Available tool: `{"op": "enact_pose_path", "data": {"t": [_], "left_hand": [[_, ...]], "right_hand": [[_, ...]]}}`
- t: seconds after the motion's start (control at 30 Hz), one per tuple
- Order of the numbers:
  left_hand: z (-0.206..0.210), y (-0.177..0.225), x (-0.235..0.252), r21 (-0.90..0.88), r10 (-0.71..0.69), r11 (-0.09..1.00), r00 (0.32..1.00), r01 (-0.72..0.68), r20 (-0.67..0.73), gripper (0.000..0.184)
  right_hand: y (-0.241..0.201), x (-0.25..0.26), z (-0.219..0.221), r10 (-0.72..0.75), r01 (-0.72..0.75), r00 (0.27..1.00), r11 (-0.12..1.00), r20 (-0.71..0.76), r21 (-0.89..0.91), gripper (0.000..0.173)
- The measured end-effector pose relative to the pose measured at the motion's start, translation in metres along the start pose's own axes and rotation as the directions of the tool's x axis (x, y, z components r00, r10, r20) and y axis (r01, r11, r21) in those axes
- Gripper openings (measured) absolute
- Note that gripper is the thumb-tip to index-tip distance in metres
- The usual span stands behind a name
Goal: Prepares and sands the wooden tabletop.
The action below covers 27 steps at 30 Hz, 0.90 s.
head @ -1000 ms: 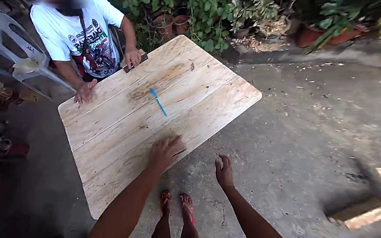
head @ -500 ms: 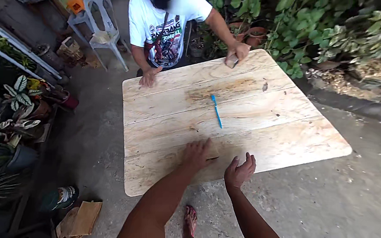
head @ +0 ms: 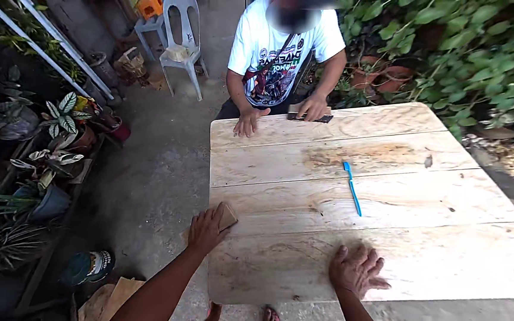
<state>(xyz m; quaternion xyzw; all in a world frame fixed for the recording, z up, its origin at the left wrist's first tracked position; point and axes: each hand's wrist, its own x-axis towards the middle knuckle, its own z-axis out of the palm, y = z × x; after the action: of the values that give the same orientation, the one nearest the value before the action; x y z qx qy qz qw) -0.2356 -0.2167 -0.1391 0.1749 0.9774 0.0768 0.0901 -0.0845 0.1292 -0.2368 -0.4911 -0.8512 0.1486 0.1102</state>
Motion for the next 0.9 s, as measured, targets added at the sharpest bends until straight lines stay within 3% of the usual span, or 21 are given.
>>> {"op": "enact_pose_path", "data": {"t": [0.07, 0.13, 0.2, 0.33, 0.4, 0.5, 0.6, 0.67, 0.77, 0.83, 0.9], "left_hand": [[-0.024, 0.006, 0.055, -0.021, -0.121, 0.992, 0.989, 0.123, 0.081, 0.086], [-0.037, 0.005, 0.095, -0.008, -0.153, 0.988, 0.98, 0.155, 0.13, 0.087], [-0.035, -0.008, 0.104, 0.011, -0.088, 0.996, 0.985, 0.088, 0.146, 0.089], [-0.023, -0.064, 0.068, 0.017, 0.164, 0.986, 0.982, -0.166, 0.093, 0.087], [-0.024, -0.073, 0.063, 0.037, 0.262, 0.963, 0.962, -0.265, 0.074, 0.084], [-0.009, -0.021, 0.085, 0.022, 0.422, 0.906, 0.906, -0.423, 0.037, 0.078], [-0.004, 0.067, 0.116, -0.045, 0.451, 0.892, 0.879, -0.45, 0.156, 0.082], [-0.009, 0.091, 0.131, -0.048, 0.47, 0.88, 0.852, -0.473, 0.231, 0.084], [-0.019, 0.054, 0.134, -0.054, 0.456, 0.889, 0.87, -0.454, 0.19, 0.083], [-0.022, 0.001, 0.131, -0.016, 0.371, 0.929, 0.926, -0.371, 0.07, 0.082], [-0.031, -0.043, 0.127, 0.026, 0.244, 0.969, 0.967, -0.247, 0.071, 0.084]], "right_hand": [[-0.002, 0.003, 0.0, -0.005, 0.005, 1.0, 1.0, -0.019, -0.019, 0.069], [-0.002, 0.001, -0.001, 0.006, -0.006, 1.0, 0.999, -0.004, -0.039, 0.069], [-0.002, 0.0, -0.001, 0.012, -0.012, 1.0, 0.999, -0.016, -0.04, 0.069], [0.002, 0.002, 0.0, 0.002, -0.003, 1.0, 0.999, -0.029, -0.053, 0.069], [0.001, 0.001, 0.0, 0.007, -0.008, 1.0, 0.999, -0.019, -0.051, 0.07], [0.0, 0.001, 0.0, 0.005, -0.007, 0.999, 0.999, -0.031, -0.047, 0.071], [0.002, -0.001, 0.001, 0.009, -0.011, 0.999, 0.998, -0.045, -0.056, 0.073], [0.003, 0.0, 0.002, 0.001, -0.005, 0.997, 0.999, -0.073, -0.052, 0.072], [0.006, 0.0, 0.003, 0.0, -0.004, 0.997, 0.999, -0.074, -0.052, 0.073], [0.007, 0.0, 0.002, 0.008, -0.011, 0.998, 0.999, -0.057, -0.054, 0.073], [0.006, 0.003, 0.002, 0.009, -0.01, 0.999, 0.999, -0.05, -0.037, 0.073]]}}
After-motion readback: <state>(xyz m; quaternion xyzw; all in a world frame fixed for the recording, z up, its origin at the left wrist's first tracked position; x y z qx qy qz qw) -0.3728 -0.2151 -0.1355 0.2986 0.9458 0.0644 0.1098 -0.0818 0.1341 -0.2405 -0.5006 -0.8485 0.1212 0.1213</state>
